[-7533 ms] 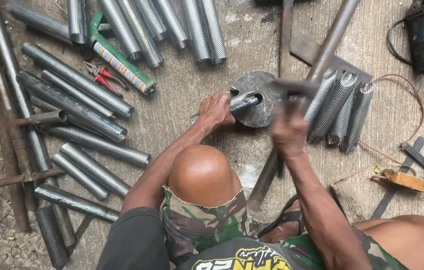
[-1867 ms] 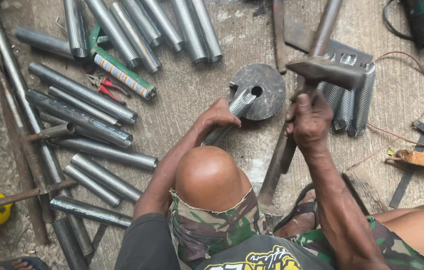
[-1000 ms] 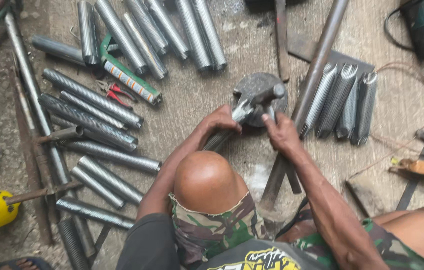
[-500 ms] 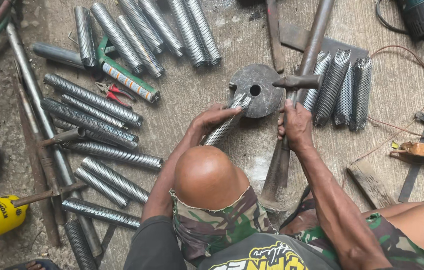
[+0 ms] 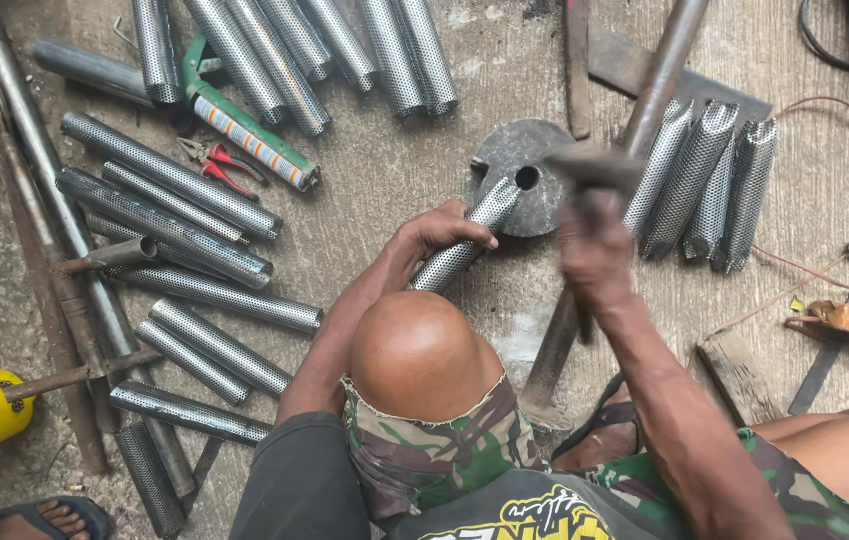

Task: The person sits on the ground and uses a hammer to repeatedly strike a perforated metal tube placed on a metal anvil. They adjust the tube's position and continue hammering to shape it.

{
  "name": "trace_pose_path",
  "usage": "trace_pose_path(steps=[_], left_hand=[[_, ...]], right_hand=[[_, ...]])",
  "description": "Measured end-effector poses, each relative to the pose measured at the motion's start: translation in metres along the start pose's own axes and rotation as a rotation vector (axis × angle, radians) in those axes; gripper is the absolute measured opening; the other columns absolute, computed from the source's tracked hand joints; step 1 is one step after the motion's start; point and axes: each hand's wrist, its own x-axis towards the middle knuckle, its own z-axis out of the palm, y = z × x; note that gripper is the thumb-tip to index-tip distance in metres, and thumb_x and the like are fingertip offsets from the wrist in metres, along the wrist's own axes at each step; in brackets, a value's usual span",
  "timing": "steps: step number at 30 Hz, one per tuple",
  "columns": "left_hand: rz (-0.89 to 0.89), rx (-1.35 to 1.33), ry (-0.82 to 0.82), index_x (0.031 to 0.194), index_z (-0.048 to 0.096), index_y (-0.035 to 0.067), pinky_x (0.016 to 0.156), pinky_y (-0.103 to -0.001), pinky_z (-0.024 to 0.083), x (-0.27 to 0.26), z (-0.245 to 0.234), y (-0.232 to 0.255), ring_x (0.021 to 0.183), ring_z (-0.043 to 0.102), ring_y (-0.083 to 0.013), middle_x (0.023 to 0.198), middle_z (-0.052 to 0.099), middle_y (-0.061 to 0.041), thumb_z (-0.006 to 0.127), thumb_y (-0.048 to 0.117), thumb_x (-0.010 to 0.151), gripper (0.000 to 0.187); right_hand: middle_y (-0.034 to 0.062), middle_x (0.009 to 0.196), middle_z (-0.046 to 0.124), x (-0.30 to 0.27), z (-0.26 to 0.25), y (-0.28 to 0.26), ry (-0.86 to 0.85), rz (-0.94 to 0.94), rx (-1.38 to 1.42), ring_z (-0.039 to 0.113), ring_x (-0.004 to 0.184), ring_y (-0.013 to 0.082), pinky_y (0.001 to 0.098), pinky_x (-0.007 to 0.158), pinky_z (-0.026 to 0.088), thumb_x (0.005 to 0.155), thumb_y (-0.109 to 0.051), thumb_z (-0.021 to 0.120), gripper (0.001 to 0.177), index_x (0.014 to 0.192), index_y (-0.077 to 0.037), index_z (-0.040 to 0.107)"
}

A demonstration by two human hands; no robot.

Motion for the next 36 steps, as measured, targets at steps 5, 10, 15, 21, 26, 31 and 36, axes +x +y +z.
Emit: trace_pose_path(steps=[5, 10, 15, 21, 26, 31, 36], left_hand=[[0.029, 0.063, -0.017, 0.087, 0.066, -0.010, 0.052, -0.048, 0.062, 0.018, -0.007, -0.011, 0.054, 0.072, -0.0367, 0.068, 0.069, -0.025, 0.097, 0.008, 0.057, 0.046], [0.021, 0.042, 0.009, 0.085, 0.066, -0.010, 0.053, -0.047, 0.062, 0.023, -0.011, -0.016, 0.054, 0.072, -0.0352, 0.066, 0.068, -0.023, 0.094, 0.006, 0.057, 0.043], [-0.030, 0.061, -0.014, 0.089, 0.066, -0.009, 0.058, -0.045, 0.065, 0.036, -0.019, -0.029, 0.058, 0.073, -0.0364, 0.071, 0.070, -0.024, 0.096, 0.007, 0.058, 0.046], [-0.044, 0.245, 0.032, 0.105, 0.067, -0.012, 0.066, -0.054, 0.065, 0.019, -0.007, 0.005, 0.077, 0.076, -0.0432, 0.088, 0.073, -0.027, 0.100, 0.018, 0.059, 0.065], [0.069, 0.279, 0.099, 0.080, 0.071, -0.003, 0.060, -0.039, 0.062, -0.020, -0.018, 0.014, 0.061, 0.072, -0.0321, 0.068, 0.068, -0.017, 0.098, 0.015, 0.052, 0.042], [0.399, 0.481, -0.008, 0.108, 0.076, 0.005, 0.084, -0.040, 0.059, -0.050, -0.003, 0.007, 0.094, 0.071, -0.0318, 0.099, 0.075, -0.015, 0.102, 0.007, 0.047, 0.066], [0.622, 0.367, -0.138, 0.123, 0.072, 0.016, 0.108, -0.054, 0.053, -0.103, 0.055, 0.060, 0.117, 0.066, -0.0411, 0.120, 0.072, -0.019, 0.095, -0.006, 0.056, 0.074]], right_hand=[[0.0373, 0.083, 0.066, 0.006, 0.005, 0.000, -0.382, 0.147, -0.510, 0.068, 0.085, 0.0576, 0.0670, 0.076, 0.049, 0.108, -0.040, 0.061, 0.049, 0.106, 0.010, 0.064], [0.0304, 0.075, 0.061, 0.024, -0.019, -0.031, -0.122, 0.095, -0.161, 0.060, 0.066, 0.0432, 0.0528, 0.056, 0.046, 0.111, -0.028, 0.062, 0.035, 0.105, 0.006, 0.060], [0.0135, 0.059, 0.056, 0.027, -0.021, -0.025, 0.052, -0.115, 0.191, 0.054, 0.038, 0.0178, 0.0287, 0.035, 0.047, 0.116, -0.024, 0.053, 0.029, 0.100, 0.000, 0.056], [0.0363, 0.096, 0.069, 0.018, 0.000, 0.030, -0.449, 0.209, -0.711, 0.069, 0.098, 0.0550, 0.0671, 0.085, 0.055, 0.106, -0.046, 0.058, 0.052, 0.119, 0.004, 0.062], [0.0130, 0.060, 0.056, 0.005, -0.015, 0.032, -0.088, 0.422, -0.041, 0.054, 0.039, 0.0194, 0.0355, 0.033, 0.049, 0.114, -0.039, 0.054, 0.040, 0.095, -0.004, 0.056], [0.0190, 0.060, 0.058, 0.009, -0.032, 0.059, -0.032, 0.466, -0.101, 0.056, 0.040, 0.0248, 0.0409, 0.031, 0.051, 0.114, -0.036, 0.056, 0.045, 0.093, 0.004, 0.058], [0.0214, 0.059, 0.062, -0.001, -0.033, 0.102, -0.105, 0.477, -0.253, 0.061, 0.041, 0.0303, 0.0445, 0.031, 0.052, 0.113, -0.033, 0.055, 0.044, 0.092, 0.006, 0.062]])
